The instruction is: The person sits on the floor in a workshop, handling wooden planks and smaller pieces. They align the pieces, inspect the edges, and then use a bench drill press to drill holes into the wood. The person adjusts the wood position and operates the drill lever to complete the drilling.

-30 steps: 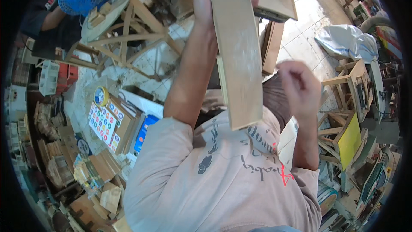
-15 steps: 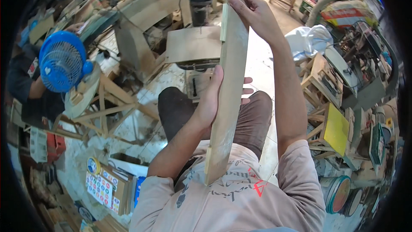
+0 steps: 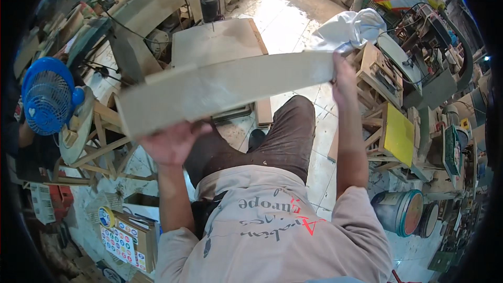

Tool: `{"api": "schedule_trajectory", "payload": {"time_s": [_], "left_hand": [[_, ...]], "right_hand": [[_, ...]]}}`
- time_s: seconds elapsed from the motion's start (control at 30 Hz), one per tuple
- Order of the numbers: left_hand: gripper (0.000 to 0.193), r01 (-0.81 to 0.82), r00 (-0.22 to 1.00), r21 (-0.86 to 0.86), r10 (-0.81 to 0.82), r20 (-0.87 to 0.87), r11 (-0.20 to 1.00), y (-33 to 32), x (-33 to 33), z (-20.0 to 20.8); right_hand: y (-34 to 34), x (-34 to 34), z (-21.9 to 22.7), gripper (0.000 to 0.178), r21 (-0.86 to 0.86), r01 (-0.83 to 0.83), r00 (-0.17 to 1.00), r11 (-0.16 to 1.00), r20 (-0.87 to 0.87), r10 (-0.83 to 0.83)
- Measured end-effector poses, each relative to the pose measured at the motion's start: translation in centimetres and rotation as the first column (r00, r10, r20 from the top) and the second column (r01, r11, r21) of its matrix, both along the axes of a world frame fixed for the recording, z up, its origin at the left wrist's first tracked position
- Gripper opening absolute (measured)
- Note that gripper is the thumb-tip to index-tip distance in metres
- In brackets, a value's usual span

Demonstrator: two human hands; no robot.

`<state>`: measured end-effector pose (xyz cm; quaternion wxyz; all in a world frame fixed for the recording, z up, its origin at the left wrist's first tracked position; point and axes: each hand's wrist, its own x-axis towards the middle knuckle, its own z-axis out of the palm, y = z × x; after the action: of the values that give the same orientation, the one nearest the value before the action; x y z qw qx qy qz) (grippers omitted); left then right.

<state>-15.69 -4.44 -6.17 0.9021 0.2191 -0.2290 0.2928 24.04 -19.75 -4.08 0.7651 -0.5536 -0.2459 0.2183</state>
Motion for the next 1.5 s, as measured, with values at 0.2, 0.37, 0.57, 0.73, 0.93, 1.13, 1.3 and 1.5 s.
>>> {"api": "schedule_trajectory", "payload": {"time_s": [0.2,0.37,0.57,0.73,0.93,1.13,1.3,1.5], "left_hand": [[0.096,-0.761,0.644,0.07,0.764,-0.038,0.644,2.5,2.9,9.4],[0.085,-0.447,0.89,0.075,0.451,-0.058,0.891,7.1,0.6,11.4],[0.067,-0.707,0.678,0.19,0.729,-0.093,0.682,2.3,3.2,14.7],[0.067,-0.768,0.536,0.119,0.733,-0.419,0.63,-1.7,3.5,17.2],[0.07,-0.754,0.563,0.124,0.732,-0.384,0.645,-2.5,5.2,16.0],[0.081,-0.755,0.498,0.298,0.806,-0.319,0.584,-2.9,5.8,15.5],[0.082,-0.741,0.55,0.225,0.764,-0.338,0.633,-1.9,6.0,14.9],[0.081,-0.691,0.546,0.34,0.769,-0.333,0.638,-1.7,6.4,14.4]], "right_hand": [[-3.2,-16.2,-3.7,0.028,-0.002,-0.283,0.899,0.959,-0.349,0.264],[-6.6,-22.9,-2.5,0.012,0.168,-0.497,0.752,0.851,-0.405,0.519],[-6.6,-26.1,1.0,0.036,0.297,-0.364,0.797,0.883,-0.39,0.46],[-6.7,-25.4,0.5,0.049,0.303,-0.312,0.855,0.901,-0.325,0.405],[-7.0,-25.5,-0.6,0.055,0.427,-0.215,0.923,0.879,-0.205,0.325],[-6.7,-25.8,-1.1,0.052,0.335,-0.081,0.954,0.939,-0.248,0.171],[-6.2,-26.1,-1.5,0.047,0.302,-0.023,0.954,0.953,-0.277,0.111],[-5.5,-27.1,0.0,0.041,0.347,0.008,0.941,0.938,-0.321,0.111]]}}
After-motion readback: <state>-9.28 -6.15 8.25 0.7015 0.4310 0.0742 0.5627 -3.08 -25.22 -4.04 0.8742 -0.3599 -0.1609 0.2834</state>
